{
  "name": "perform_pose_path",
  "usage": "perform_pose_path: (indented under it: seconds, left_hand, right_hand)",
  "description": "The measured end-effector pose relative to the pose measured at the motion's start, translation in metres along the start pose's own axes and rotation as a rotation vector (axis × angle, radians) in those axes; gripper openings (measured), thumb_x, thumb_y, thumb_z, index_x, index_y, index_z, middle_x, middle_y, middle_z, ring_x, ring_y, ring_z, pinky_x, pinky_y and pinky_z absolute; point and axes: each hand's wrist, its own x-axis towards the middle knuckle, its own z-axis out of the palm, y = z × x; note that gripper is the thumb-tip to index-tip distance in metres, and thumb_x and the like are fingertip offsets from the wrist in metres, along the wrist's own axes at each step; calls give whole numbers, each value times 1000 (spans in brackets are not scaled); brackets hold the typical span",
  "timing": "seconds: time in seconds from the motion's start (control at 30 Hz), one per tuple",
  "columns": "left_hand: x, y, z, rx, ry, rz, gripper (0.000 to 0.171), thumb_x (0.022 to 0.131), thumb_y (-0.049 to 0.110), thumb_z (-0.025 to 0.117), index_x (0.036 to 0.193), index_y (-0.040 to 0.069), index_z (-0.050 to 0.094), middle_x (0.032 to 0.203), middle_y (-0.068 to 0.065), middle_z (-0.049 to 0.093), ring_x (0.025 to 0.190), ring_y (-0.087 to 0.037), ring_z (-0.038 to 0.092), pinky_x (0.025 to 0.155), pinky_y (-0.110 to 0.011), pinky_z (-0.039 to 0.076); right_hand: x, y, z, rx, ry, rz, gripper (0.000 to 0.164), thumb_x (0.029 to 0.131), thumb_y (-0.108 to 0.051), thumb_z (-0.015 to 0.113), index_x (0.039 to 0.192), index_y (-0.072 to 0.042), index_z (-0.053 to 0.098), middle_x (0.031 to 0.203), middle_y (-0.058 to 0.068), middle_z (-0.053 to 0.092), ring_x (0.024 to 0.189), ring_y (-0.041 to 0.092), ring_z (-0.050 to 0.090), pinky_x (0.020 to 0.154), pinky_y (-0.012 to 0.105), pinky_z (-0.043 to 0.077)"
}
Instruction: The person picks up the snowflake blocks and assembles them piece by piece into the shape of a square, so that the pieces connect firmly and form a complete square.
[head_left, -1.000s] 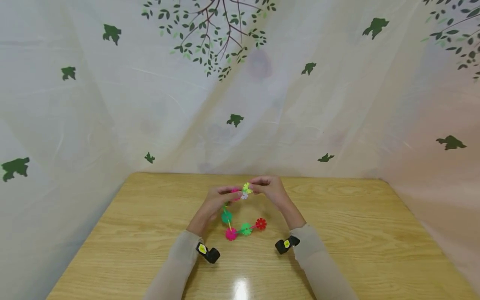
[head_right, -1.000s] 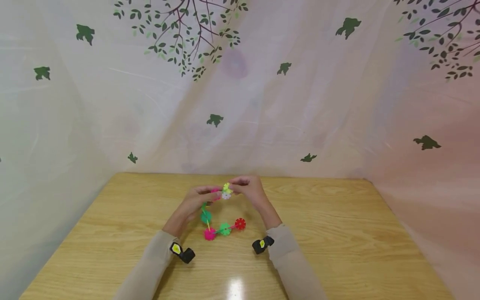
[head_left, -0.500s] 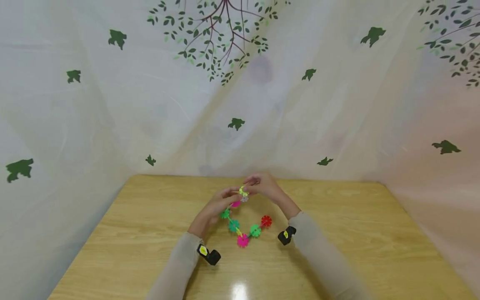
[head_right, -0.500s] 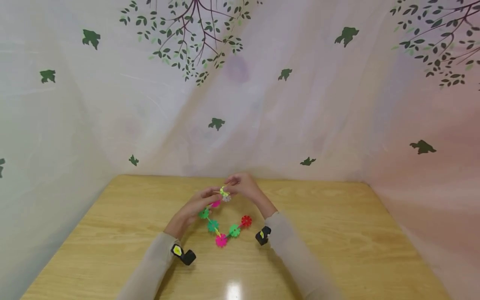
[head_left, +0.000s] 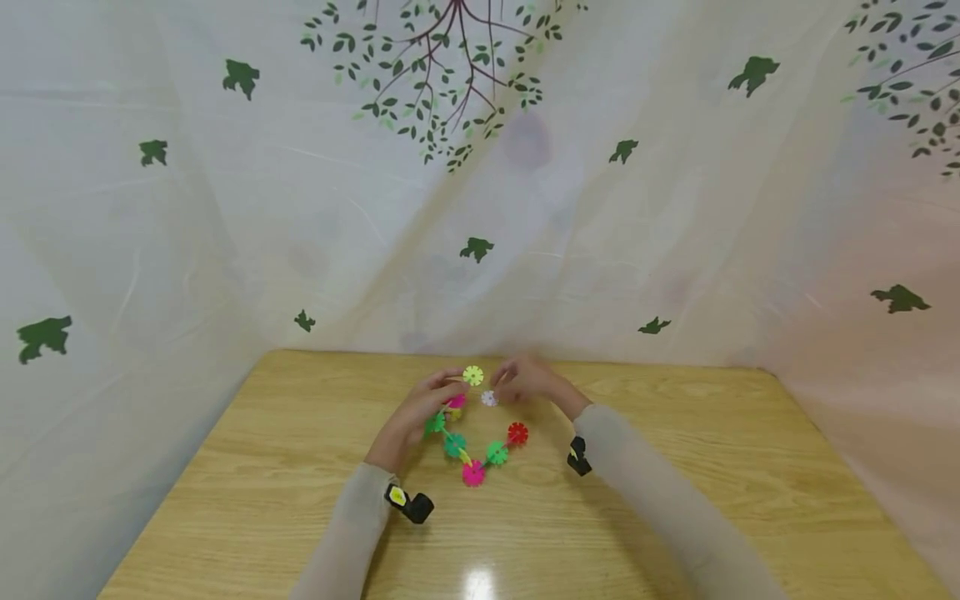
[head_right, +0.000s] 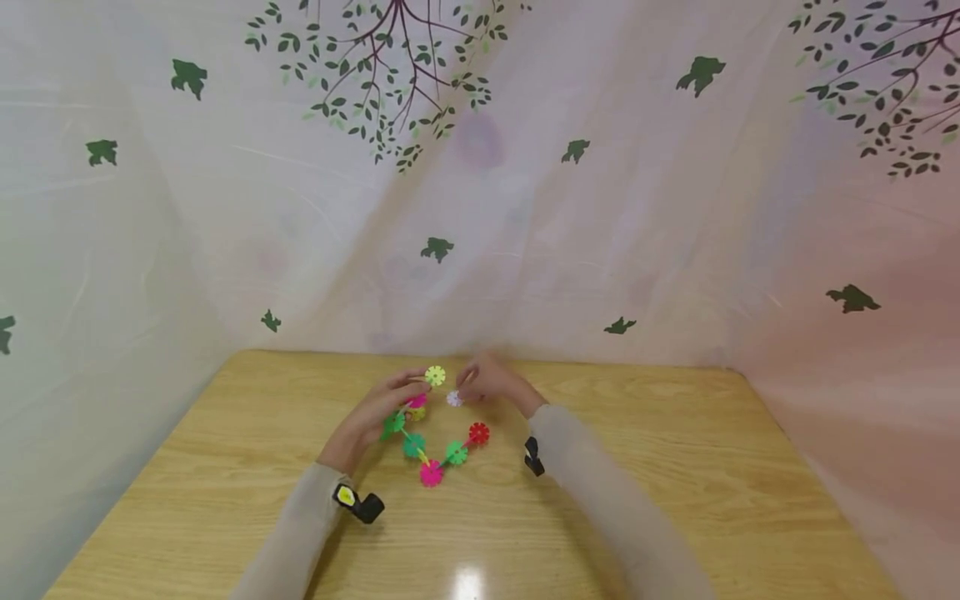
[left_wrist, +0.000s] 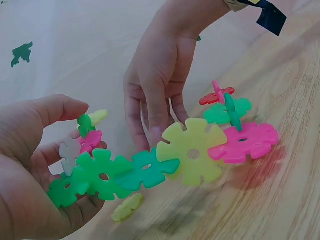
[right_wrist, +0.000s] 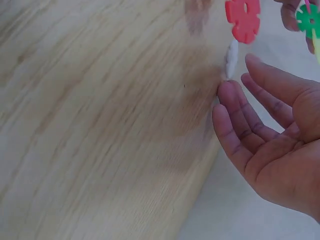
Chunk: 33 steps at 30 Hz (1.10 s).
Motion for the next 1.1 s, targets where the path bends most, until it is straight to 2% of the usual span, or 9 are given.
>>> perform_pose_path:
  seconds: [0.2,0.33,0.4,0.47,0.57,0.7,0.83,0.97,1.1]
  left_hand:
    - [1,0,-1,-5,3,-15,43,98,27,66,137,10,59,136,-14,63,123,-27,57,103,-39,45]
    - [2,-2,1,-14,12,-23,44,97,28,66,137,10,58,133,-14,62,117,-24,57,92,-31,47]
    - [3,-2,2,-27,19,-29,45,97,27,65,137,10,57,130,-14,62,109,-21,57,86,-28,47]
    - [3,-2,3,-53,28,-31,45,97,26,65,138,9,55,123,-12,62,99,-17,58,79,-25,48]
    - [4,-2,7,-135,32,-34,44,99,21,63,139,7,51,105,-6,61,77,-12,56,66,-22,47]
    - [5,-2,13,-240,31,-20,43,100,14,60,139,3,46,87,-1,55,59,-9,52,56,-20,46]
    - [4,-4,20,-266,43,-5,45,100,13,60,140,2,44,91,-1,55,60,-9,54,57,-19,48]
    - [5,-7,25,-276,65,20,43,99,13,62,138,3,46,96,-3,56,67,-9,57,60,-20,51]
    - [6,-7,29,-295,65,47,42,99,12,62,136,2,47,99,-4,56,74,-9,57,62,-22,53]
  right_hand:
    - [8,0,11,-113,-13,-20,20,78,-1,82,97,1,75,81,5,68,69,9,55,58,19,46]
    - [4,-3,13,-114,-6,-50,19,73,8,81,87,5,70,75,5,64,69,11,54,58,20,46]
    - [0,-4,12,-102,18,-59,17,74,9,80,85,5,67,75,5,63,70,12,55,60,20,47]
    - [-4,-5,12,-81,72,-74,15,78,8,78,85,3,66,77,6,64,72,12,56,64,21,49]
    - [-11,-7,15,6,197,-100,13,83,4,77,86,2,64,81,8,66,75,13,59,69,22,50]
    - [-19,-14,20,138,357,-150,14,84,1,79,86,4,65,82,13,68,74,11,61,69,21,51]
    - [-24,-15,26,241,441,-186,15,85,0,80,87,6,66,85,20,69,74,15,63,68,19,52]
    - [-28,-13,28,295,476,-180,18,87,-3,79,90,8,65,89,25,69,78,22,67,69,22,54]
    - [-30,-11,27,343,489,-143,19,87,-3,79,93,9,65,92,26,70,78,18,67,74,34,59]
